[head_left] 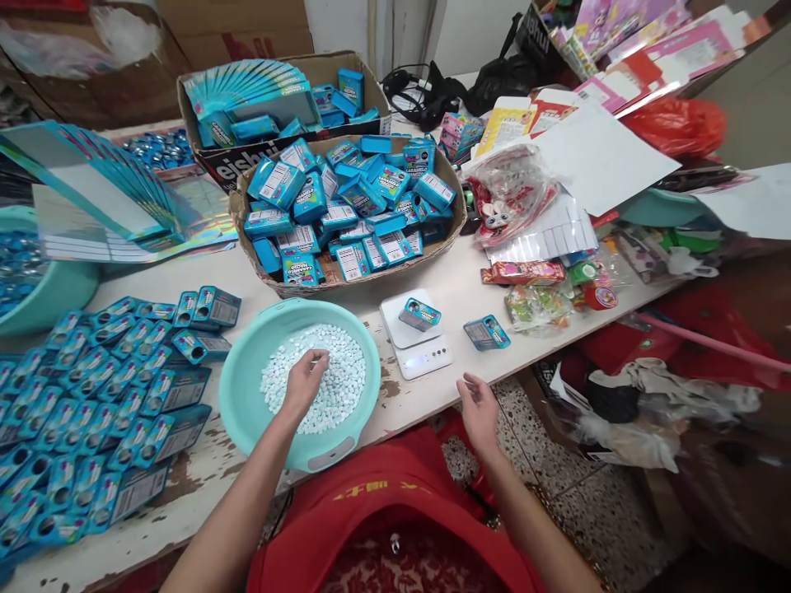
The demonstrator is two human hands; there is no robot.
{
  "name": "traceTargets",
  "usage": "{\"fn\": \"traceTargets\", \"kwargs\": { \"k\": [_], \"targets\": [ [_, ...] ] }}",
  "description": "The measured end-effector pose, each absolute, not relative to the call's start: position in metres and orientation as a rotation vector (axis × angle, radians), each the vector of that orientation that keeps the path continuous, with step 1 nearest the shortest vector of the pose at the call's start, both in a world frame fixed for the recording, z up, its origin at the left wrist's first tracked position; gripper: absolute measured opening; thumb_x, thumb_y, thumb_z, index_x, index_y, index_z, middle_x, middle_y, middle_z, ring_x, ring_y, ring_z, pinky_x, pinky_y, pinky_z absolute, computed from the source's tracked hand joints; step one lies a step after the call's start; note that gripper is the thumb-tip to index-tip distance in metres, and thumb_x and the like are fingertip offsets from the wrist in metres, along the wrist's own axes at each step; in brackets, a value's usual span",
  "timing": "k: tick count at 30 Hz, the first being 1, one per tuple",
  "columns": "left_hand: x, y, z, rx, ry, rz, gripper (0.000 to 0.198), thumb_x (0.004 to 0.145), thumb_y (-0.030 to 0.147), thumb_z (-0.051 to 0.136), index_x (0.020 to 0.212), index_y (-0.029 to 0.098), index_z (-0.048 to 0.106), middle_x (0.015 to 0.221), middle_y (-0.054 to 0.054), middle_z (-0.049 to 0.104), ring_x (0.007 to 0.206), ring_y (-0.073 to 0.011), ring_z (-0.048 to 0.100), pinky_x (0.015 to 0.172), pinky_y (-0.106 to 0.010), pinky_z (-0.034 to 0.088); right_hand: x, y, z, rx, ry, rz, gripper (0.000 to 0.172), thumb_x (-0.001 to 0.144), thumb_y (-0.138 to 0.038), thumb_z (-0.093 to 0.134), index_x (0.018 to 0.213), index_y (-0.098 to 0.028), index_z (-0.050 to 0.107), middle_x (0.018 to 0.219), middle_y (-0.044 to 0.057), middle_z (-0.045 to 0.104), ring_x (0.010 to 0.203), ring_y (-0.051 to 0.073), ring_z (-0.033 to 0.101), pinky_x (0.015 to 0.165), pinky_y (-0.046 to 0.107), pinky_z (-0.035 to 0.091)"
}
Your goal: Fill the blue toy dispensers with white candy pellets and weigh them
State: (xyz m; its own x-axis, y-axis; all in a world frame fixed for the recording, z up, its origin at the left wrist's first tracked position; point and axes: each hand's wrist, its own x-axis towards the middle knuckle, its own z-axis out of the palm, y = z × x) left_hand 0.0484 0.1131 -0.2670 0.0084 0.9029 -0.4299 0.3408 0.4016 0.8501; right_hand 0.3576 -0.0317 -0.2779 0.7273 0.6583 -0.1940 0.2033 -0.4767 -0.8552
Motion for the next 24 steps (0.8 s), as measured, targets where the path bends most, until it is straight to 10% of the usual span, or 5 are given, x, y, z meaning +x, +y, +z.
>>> {"fn": "traceTargets", "kwargs": {
  "k": [24],
  "targets": [
    [0.161, 0.166, -0.213, 1.813, 1.235, 0.881, 0.022, 0.078, 0.03, 0.058, 0.097, 0.022, 0.065, 0.099, -0.007, 0.065, 0.091, -0.0219, 0.058, 0.087, -0.037, 0.043, 0.361, -0.069, -0.303, -1.977, -0.449, 0.75, 0.049, 0.067, -0.053, 0.066, 0.097, -0.014, 0.063, 0.094, 0.014, 0.068, 0.086, 0.025, 0.064, 0.083, 0.043, 0.052]
  ]
}}
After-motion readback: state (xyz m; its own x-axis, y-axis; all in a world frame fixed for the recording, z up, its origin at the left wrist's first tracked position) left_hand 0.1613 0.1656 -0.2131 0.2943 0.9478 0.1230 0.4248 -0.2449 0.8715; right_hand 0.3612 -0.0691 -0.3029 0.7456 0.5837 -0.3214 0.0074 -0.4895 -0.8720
